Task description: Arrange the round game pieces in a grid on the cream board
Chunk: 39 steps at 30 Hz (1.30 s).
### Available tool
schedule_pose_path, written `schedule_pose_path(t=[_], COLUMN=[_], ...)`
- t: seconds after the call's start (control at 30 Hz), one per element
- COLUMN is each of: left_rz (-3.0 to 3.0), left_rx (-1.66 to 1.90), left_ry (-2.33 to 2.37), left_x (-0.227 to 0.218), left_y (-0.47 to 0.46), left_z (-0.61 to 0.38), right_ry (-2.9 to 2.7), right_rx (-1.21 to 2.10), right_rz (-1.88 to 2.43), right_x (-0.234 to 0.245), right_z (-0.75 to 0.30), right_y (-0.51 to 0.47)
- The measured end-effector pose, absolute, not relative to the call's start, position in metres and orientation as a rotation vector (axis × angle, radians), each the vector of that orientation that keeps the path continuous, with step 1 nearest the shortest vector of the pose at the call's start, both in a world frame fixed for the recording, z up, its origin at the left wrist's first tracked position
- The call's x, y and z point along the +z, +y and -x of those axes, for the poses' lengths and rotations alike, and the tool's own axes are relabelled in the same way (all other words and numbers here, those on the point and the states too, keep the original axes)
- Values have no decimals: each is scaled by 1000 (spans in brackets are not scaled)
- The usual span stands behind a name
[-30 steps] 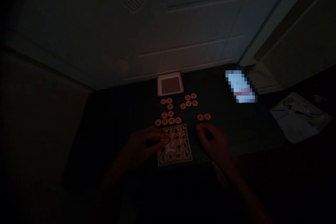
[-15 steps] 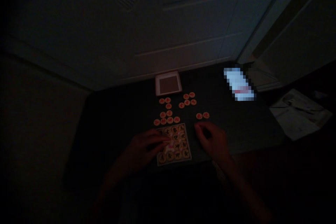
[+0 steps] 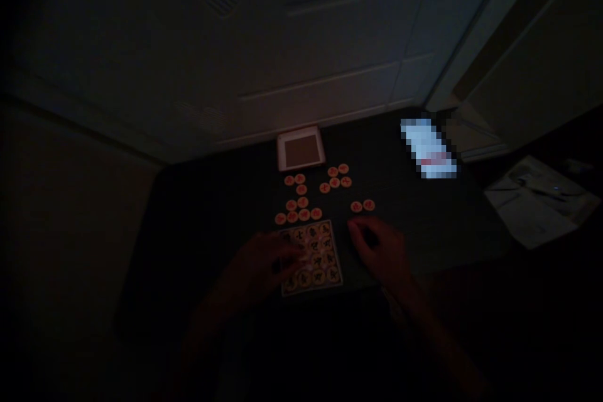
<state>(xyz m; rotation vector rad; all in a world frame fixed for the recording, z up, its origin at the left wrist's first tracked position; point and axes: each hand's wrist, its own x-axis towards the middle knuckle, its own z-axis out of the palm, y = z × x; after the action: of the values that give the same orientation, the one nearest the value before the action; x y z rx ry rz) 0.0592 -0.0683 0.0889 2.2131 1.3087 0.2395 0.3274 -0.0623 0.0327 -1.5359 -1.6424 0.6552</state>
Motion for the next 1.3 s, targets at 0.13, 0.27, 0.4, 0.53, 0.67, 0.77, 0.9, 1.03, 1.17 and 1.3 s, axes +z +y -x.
schedule_pose_path(t=[0.13,0.27,0.4,0.53,0.67,0.77,0.9,1.03,1.17,1.3], left_rz=[-2225,-2268,-2312,-2324,-2309,-2320,-2307,-2251,-2215,-2241], left_rx=[176,170,157,143,166,166,164,209,224,234], left_ry=[1318,1309,1327,1324,1318,1319,1300,1326,1343,1331], left_x=[91,90,88,88,87,85,84,88,89,86], left_y=[-69,-68,-67,-67,-68,-68,-68,-70,-72,-76], left_z=[-62,-63,-63,-63,-63,-63,-63,-60,-54,-54], right_ry=[-1643,-1636,-1636,-1641,-1639,-1645,-1639,-1622,-1618,-1628], right_rx=[660,670,677,678,676,668,692,699,702,694], right_rz=[1541,1551,1573,1577,1573,1564,1570,1584,1577,1563], right_x=[33,34,35,35,35,36,36,36,36,35], right_z=[-327,-327,-327,-328,-327,-327,-328,-327,-327,-328], right_y=[-63,-63,-62,-62,-63,-63,-63,-63,-63,-63])
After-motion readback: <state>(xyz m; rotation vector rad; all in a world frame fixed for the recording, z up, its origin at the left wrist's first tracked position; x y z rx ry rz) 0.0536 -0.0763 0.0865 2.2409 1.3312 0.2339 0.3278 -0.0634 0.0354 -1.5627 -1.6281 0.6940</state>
